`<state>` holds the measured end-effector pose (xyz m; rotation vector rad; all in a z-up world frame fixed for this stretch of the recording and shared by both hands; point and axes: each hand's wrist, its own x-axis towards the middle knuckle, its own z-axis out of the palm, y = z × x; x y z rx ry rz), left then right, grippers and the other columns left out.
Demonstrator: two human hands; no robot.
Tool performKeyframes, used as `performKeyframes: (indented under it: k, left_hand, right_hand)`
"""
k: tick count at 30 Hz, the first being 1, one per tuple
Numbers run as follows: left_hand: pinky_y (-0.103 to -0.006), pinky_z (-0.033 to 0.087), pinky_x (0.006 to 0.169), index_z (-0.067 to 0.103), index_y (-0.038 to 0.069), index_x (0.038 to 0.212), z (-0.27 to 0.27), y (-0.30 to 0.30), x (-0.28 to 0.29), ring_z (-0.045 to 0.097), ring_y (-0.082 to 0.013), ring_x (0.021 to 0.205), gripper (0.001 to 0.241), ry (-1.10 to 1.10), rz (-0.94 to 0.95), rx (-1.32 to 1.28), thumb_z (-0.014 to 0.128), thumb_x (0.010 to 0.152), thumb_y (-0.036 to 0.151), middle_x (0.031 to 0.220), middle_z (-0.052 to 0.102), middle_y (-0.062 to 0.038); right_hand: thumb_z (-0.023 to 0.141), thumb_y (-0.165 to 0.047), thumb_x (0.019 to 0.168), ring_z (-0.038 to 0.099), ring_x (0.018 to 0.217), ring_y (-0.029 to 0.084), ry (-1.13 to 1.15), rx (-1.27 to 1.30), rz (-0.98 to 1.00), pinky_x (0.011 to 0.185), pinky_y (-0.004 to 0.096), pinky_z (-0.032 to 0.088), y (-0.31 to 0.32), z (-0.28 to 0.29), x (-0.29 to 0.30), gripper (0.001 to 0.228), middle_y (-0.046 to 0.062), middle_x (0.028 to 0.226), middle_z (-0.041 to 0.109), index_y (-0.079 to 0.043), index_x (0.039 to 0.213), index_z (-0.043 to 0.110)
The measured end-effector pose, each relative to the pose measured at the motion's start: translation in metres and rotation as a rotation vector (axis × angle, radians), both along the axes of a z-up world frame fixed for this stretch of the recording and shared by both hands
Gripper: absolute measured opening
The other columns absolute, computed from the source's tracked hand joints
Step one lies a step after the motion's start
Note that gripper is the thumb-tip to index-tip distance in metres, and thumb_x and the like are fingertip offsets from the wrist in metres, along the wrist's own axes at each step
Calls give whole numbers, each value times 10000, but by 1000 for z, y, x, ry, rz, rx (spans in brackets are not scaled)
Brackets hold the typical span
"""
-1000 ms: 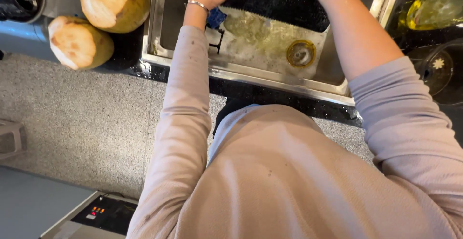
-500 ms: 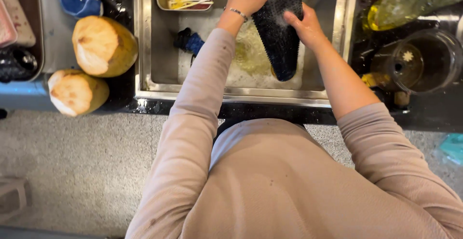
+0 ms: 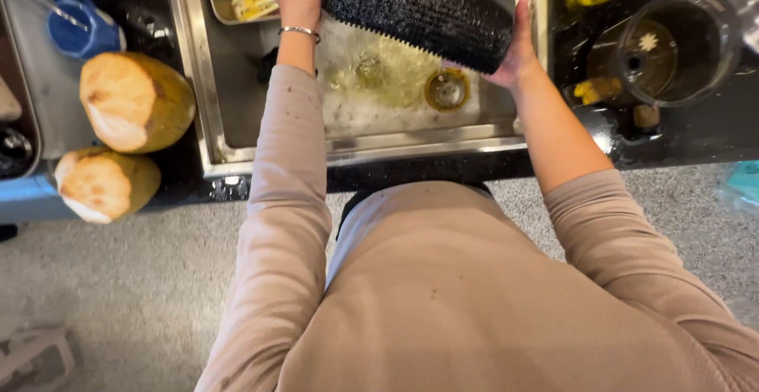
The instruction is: Washing a black rubber bar mat with a sponge and brush in a sink.
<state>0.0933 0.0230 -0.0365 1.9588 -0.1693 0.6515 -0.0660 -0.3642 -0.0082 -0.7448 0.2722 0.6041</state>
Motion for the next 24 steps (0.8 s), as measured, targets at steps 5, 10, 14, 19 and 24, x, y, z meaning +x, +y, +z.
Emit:
performKeyframes:
  k: [5,10,14,19,24]
  left_hand:
    - [-355,520,756,592,-50,931,-27,53,-40,508,-134,805,290,88,71,-257,688,1043,199,797,635,-46]
    - [-300,536,798,675,-17,1021,56,51,-119,600,-121,837,279,207,26,-298,735,1005,255,887,714,-18]
    - [-296,583,901,648,-15,1150,84,57,-141,701,-133,967,495,356,-284,-331,929,803,196,1073,745,-53]
    - [-320,602,930,725,-19,1141,48,58,-135,726,-166,990,417,608,-271,-548,931,829,163,1116,778,-92]
    - [-314,599,914,658,15,1184,19,42,-123,726,-152,982,475,483,-266,-510,922,812,148,1114,766,-61]
  right_hand:
    - [627,-788,775,569,1388,332,-194,53,217,1174,591,454,40,40,11,987,118,1510,550,-139,1498,448]
    - [787,-361,897,616,1289,276,-117,-163,188,1154,489,493,52,1,36,631,84,1371,638,-97,1410,532]
    - [818,-109,903,733,1084,282,-166,-343,17,969,459,651,69,8,47,420,112,1179,726,-43,1262,610]
    - [805,-98,940,745,1035,308,-114,-197,-36,929,468,649,67,28,50,386,170,1164,730,-5,1274,634]
    - [798,-10,856,735,1081,266,-245,-274,120,968,455,638,77,58,48,471,100,1172,738,-73,1283,609]
